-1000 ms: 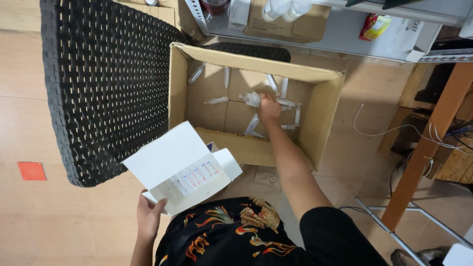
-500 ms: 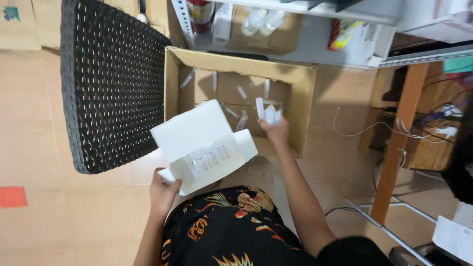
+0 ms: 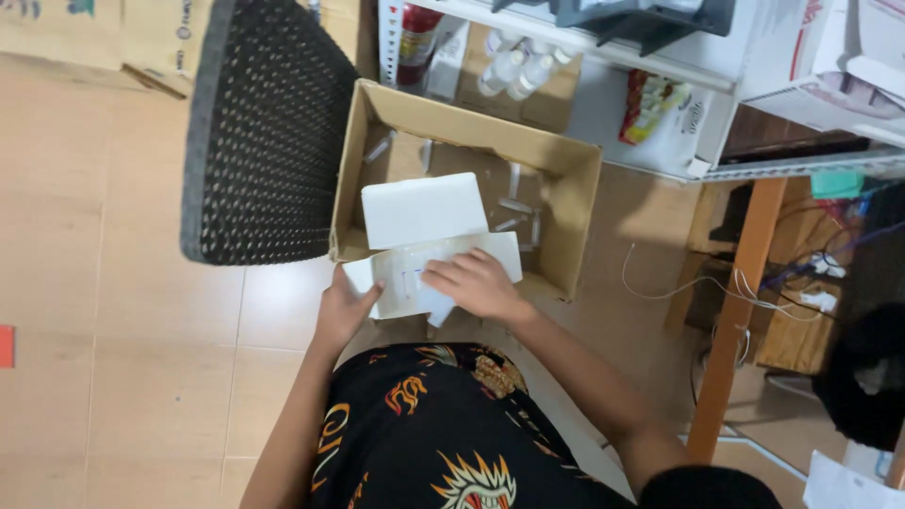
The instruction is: The person sits on a chair and organizes small medical vials from a cardboard box into a white tray. They pick up the vials by hand and place them into the tray slots, then move the filled tray to a nearby shelf.
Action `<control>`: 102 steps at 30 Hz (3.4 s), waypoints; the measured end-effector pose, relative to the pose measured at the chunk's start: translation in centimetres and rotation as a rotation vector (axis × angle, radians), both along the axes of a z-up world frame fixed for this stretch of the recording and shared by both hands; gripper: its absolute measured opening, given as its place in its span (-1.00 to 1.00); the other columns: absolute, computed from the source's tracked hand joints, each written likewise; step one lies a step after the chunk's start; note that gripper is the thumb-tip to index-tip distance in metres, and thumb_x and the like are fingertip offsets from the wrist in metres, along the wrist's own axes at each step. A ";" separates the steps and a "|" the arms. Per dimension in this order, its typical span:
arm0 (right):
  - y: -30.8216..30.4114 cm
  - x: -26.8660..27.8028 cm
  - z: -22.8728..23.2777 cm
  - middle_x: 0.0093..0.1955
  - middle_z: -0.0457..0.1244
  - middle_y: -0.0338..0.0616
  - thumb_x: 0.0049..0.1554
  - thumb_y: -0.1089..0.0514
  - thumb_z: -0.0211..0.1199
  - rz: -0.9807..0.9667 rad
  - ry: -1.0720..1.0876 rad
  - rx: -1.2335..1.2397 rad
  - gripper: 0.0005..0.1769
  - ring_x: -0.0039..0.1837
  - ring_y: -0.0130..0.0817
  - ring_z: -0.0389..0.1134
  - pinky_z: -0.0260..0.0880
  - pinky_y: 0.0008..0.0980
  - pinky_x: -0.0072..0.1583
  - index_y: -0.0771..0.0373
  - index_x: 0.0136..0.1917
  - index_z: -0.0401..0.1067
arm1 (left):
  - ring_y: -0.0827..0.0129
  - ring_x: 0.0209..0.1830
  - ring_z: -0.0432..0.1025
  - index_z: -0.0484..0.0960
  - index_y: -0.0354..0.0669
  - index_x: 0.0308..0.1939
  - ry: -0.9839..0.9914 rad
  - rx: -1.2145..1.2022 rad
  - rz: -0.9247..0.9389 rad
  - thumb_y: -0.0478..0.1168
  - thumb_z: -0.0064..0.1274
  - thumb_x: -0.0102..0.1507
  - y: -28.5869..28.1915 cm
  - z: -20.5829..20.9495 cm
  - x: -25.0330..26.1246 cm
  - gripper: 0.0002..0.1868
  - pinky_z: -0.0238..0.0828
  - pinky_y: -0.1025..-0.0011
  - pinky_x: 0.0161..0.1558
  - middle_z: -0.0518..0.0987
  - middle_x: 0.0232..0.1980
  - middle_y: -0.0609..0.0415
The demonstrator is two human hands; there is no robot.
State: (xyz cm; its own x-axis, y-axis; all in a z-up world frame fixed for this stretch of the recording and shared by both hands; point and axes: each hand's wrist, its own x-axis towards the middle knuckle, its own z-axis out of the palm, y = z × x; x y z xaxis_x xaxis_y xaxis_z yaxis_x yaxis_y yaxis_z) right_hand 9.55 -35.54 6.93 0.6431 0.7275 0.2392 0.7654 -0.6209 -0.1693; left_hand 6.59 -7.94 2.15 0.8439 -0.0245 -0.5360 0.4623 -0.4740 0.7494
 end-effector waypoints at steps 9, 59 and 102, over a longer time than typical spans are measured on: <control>6.7 1.8 -2.9 0.15 0.36 -0.47 0.09 0.17 0.26 0.293 0.021 -0.025 -0.71 0.03 -0.51 0.34 0.33 -0.45 0.05 -0.01 0.10 0.51 | 0.02 -0.19 0.64 0.37 -0.37 0.16 0.019 -0.042 -0.031 -0.08 0.24 0.15 1.2 -0.7 -0.9 -0.37 0.55 0.21 -0.11 0.69 -0.18 -0.29; 5.9 -1.5 -4.1 -0.14 0.45 -0.09 -0.02 0.06 0.45 -0.776 1.049 0.297 -0.60 -0.13 -0.29 0.49 0.48 -0.30 -0.01 0.30 0.03 0.51 | -0.20 0.16 0.47 0.08 -0.16 0.37 -0.058 0.045 0.084 -0.24 0.46 -0.07 -1.6 -0.1 -0.7 0.06 0.44 0.13 0.14 0.47 0.23 -0.35; 2.9 -2.4 -4.3 0.10 0.30 0.14 0.25 -0.09 0.21 -0.829 0.873 0.034 -0.56 0.01 -0.12 0.39 0.42 -0.09 0.06 0.39 0.08 0.50 | -0.18 0.14 0.47 0.18 -0.24 0.27 -0.187 -0.026 0.066 -0.20 0.40 0.05 -1.2 -2.8 -1.2 -0.14 0.40 0.12 0.14 0.49 0.14 -0.36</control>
State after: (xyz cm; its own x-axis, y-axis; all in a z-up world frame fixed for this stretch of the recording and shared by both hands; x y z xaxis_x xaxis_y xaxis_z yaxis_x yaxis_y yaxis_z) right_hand 7.15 -32.60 2.65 0.8665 0.0183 -0.4989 -0.2452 -0.8550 -0.4571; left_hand 5.35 -9.17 -0.63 0.9289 0.0229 -0.3695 0.3434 -0.4266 0.8367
